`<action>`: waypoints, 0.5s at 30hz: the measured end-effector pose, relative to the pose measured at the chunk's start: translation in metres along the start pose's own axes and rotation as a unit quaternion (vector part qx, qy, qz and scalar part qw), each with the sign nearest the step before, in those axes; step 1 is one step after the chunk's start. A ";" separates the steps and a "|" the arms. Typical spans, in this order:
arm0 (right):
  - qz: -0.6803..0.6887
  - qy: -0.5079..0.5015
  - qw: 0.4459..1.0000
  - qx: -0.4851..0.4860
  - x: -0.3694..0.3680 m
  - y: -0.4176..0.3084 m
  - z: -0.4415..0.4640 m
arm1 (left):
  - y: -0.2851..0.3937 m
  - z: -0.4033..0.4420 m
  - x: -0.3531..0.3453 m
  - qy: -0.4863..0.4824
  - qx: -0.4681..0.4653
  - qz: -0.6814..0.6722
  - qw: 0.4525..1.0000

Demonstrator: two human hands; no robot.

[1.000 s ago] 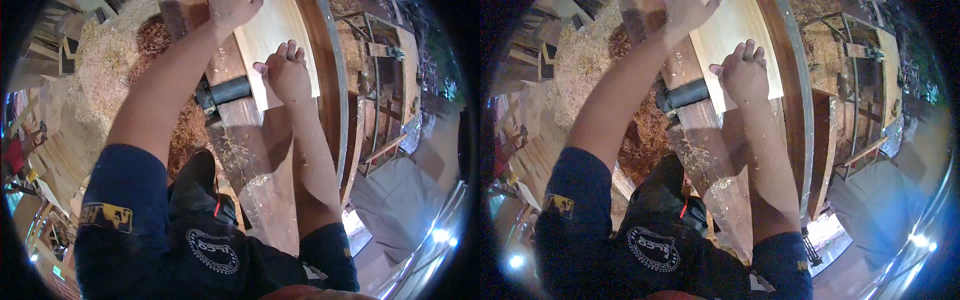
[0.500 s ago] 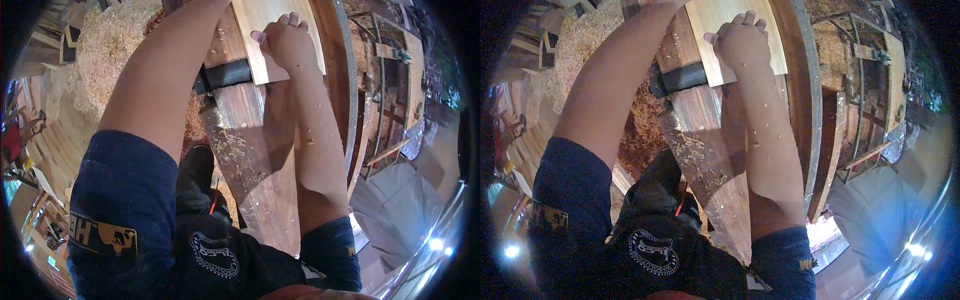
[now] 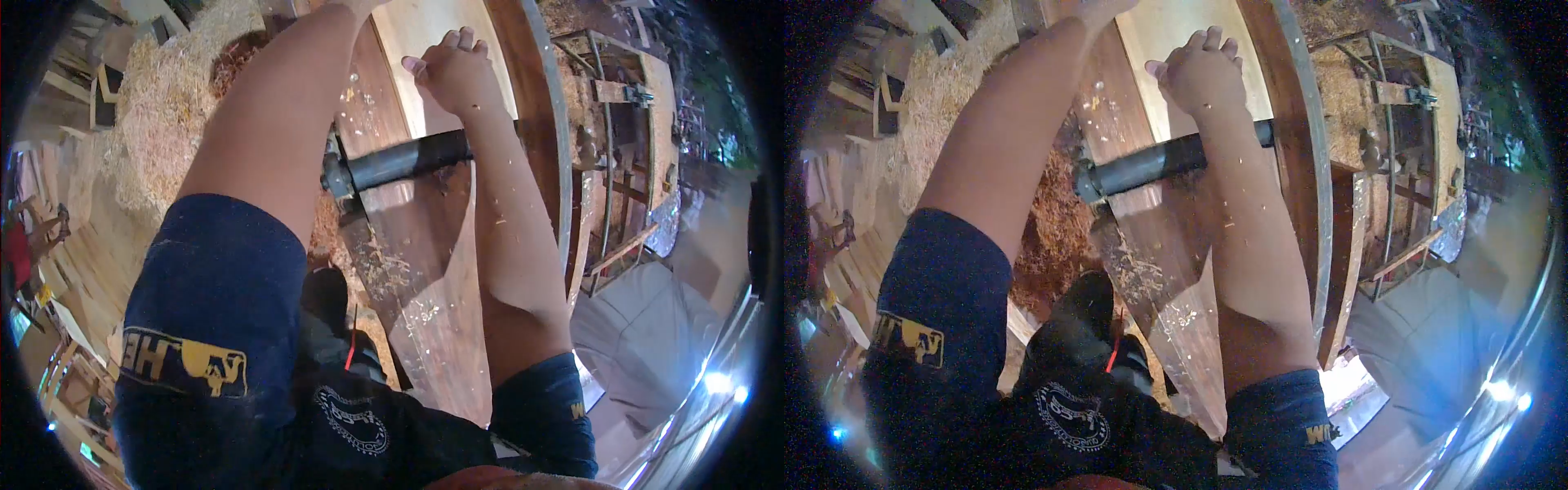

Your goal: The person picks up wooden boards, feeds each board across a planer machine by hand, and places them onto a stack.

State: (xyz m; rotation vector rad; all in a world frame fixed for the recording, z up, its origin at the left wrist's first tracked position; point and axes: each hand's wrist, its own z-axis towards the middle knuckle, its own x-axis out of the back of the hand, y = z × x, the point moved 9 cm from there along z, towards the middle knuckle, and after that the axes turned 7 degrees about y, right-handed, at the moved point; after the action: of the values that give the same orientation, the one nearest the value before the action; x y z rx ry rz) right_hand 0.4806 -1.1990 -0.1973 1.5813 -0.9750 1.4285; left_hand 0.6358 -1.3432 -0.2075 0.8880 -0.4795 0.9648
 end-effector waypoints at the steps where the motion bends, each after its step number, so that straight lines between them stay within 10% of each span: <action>1: 0.012 -0.027 0.999 -0.011 0.001 -0.003 0.003 | -0.002 -0.002 0.005 -0.006 0.032 -0.012 0.999; 10: 0.118 -0.137 0.963 -0.198 0.041 -0.020 0.008 | -0.038 -0.076 0.097 -0.153 0.131 0.236 0.950; 15: 0.155 -0.028 0.985 -0.063 0.078 -0.044 0.013 | -0.041 -0.074 0.092 -0.145 0.136 0.239 0.951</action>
State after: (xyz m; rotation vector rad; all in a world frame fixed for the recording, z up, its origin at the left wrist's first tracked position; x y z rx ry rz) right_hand 0.5316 -1.1959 -0.1230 1.4277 -1.3655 1.5014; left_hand 0.7153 -1.2476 -0.2028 1.2012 -0.8531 1.3721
